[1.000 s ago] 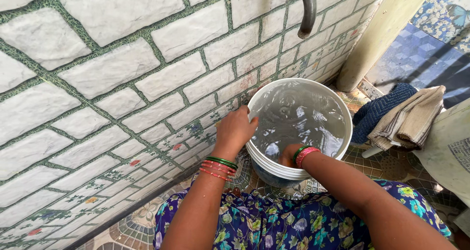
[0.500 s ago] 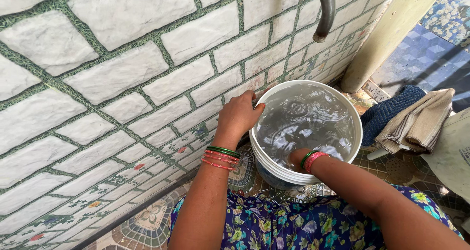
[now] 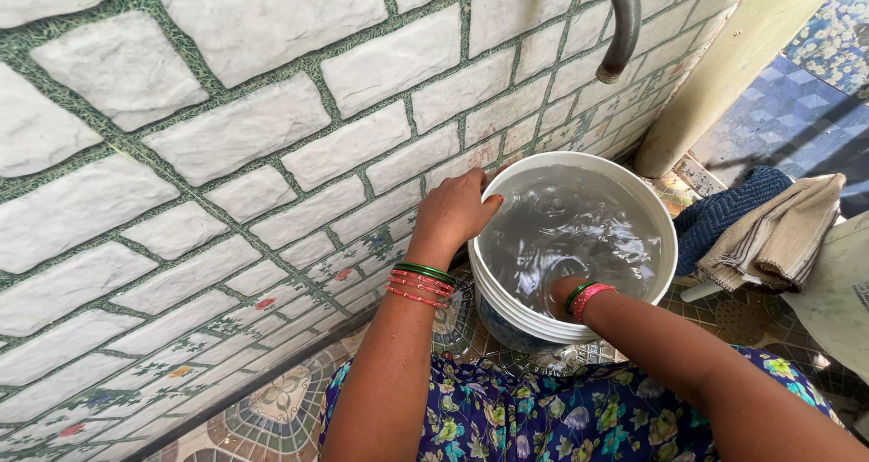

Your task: The person washes two cloths by hand in a bucket of water, scrubbing and wringing each item.

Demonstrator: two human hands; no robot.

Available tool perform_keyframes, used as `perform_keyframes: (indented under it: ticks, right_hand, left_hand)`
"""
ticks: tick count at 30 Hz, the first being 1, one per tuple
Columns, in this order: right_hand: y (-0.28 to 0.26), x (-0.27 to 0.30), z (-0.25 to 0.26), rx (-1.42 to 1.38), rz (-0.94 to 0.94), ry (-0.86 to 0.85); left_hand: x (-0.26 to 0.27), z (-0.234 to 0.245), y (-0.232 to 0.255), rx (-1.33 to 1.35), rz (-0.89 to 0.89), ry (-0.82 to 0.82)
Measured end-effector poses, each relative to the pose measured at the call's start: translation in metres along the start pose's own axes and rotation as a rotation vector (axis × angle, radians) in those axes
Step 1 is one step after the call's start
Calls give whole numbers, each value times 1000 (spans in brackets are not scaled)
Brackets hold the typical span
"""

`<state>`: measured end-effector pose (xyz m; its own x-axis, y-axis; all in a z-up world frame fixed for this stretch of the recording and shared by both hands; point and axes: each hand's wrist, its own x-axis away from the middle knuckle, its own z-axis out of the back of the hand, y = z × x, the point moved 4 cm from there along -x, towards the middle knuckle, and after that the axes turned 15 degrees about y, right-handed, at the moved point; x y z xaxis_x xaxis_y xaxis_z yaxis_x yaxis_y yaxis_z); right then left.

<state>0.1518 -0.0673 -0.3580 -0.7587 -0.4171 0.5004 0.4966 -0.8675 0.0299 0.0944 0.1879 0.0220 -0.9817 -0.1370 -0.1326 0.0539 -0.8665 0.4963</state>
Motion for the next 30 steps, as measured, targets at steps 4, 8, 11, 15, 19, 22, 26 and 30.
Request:
perform_keyframes:
  ticks: [4, 8, 11, 15, 19, 22, 26, 30]
  right_hand:
    - [-5, -1, 1, 38, 17, -23]
    - [-4, 1, 1, 79, 28, -21]
    - [-1, 4, -1, 111, 41, -22]
    - [-2, 4, -2, 197, 98, 4]
    - [-8, -1, 5, 197, 62, -28]
    - [-6, 0, 17, 114, -64, -147]
    - [0, -2, 46, -85, -55, 39]
    - [9, -6, 99, -338, 221, 103]
  left_hand:
    - [1, 1, 0, 10, 39, -36]
    - [2, 1, -4, 3, 18, -39]
    - [1, -1, -6, -9, 3, -45]
    - [0, -3, -7, -21, 5, -79]
    - [-1, -6, -6, -26, -10, -73]
    - [-4, -7, -5, -39, -21, -77]
    - [-7, -13, -7, -24, 2, -127]
    - [-14, -23, -4, -51, -59, -119]
